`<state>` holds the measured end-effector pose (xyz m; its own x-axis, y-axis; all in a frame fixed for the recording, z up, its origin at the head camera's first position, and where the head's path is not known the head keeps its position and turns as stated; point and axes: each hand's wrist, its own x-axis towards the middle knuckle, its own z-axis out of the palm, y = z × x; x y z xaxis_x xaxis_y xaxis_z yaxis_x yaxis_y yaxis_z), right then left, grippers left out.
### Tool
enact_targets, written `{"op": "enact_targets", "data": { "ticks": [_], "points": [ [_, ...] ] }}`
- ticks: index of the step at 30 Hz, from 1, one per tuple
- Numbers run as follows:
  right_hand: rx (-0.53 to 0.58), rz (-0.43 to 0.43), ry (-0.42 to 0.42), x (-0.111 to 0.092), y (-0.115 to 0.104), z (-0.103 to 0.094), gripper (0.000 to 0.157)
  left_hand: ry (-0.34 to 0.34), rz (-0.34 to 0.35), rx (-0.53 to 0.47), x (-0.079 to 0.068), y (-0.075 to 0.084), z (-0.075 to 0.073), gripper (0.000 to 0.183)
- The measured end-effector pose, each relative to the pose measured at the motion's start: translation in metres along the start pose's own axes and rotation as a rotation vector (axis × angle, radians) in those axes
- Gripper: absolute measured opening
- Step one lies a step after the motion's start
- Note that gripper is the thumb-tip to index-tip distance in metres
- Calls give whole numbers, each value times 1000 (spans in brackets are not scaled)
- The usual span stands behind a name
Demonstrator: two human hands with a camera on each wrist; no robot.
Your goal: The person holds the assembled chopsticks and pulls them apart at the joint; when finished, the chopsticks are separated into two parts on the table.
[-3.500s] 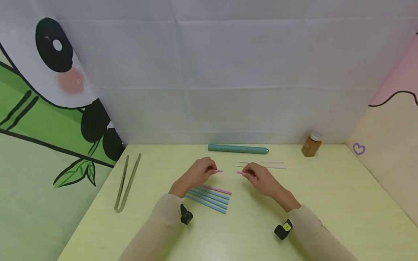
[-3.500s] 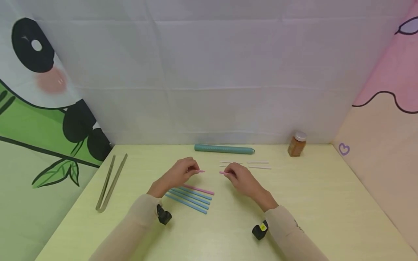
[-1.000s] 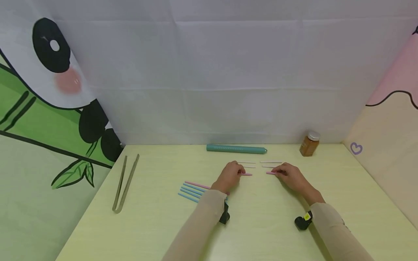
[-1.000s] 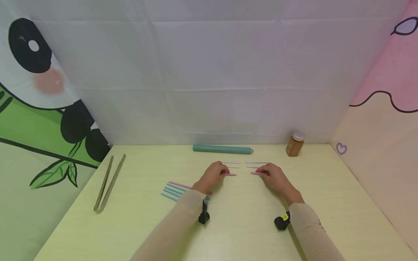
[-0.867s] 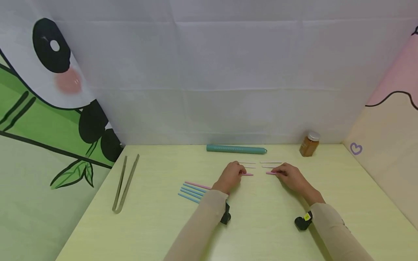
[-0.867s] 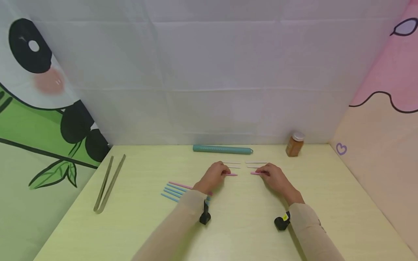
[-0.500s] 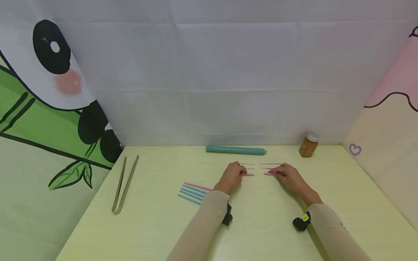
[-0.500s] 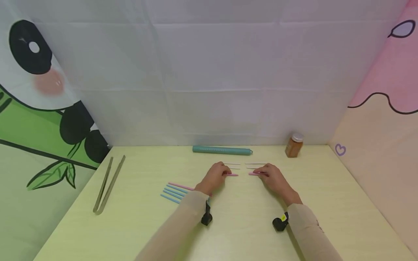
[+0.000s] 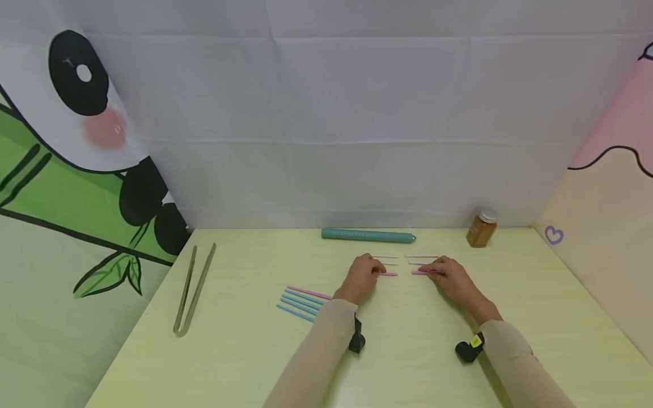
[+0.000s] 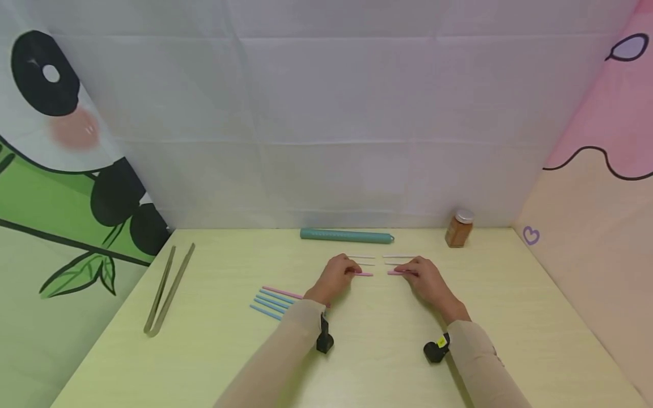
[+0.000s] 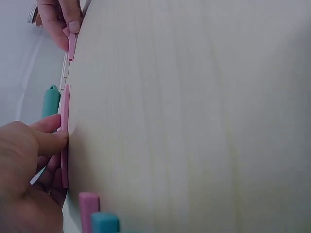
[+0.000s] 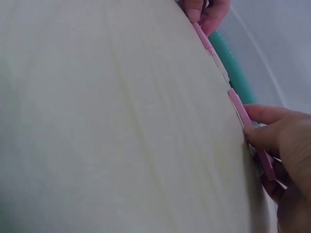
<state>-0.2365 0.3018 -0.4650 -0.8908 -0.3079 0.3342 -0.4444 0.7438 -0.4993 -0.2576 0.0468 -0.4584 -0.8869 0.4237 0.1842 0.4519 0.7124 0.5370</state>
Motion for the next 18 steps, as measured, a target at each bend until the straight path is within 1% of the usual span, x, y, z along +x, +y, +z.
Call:
{"op": "enact_targets", "data": {
  "ticks": [6, 12, 15, 18],
  "points": [
    [-3, -4, 2, 0, 1, 1, 22, 1, -13, 4, 1, 2, 1, 22],
    [-28, 27, -16, 1, 0, 1, 22, 11, -13, 76, -2, 4, -2, 17],
    [-29, 27, -5, 1, -4, 0, 22, 13, -9, 54, -5, 2, -9, 15],
    [-14, 11, 5, 1, -10, -2, 23, 18, 5, -4, -7, -5, -21, 15]
  ]
}}
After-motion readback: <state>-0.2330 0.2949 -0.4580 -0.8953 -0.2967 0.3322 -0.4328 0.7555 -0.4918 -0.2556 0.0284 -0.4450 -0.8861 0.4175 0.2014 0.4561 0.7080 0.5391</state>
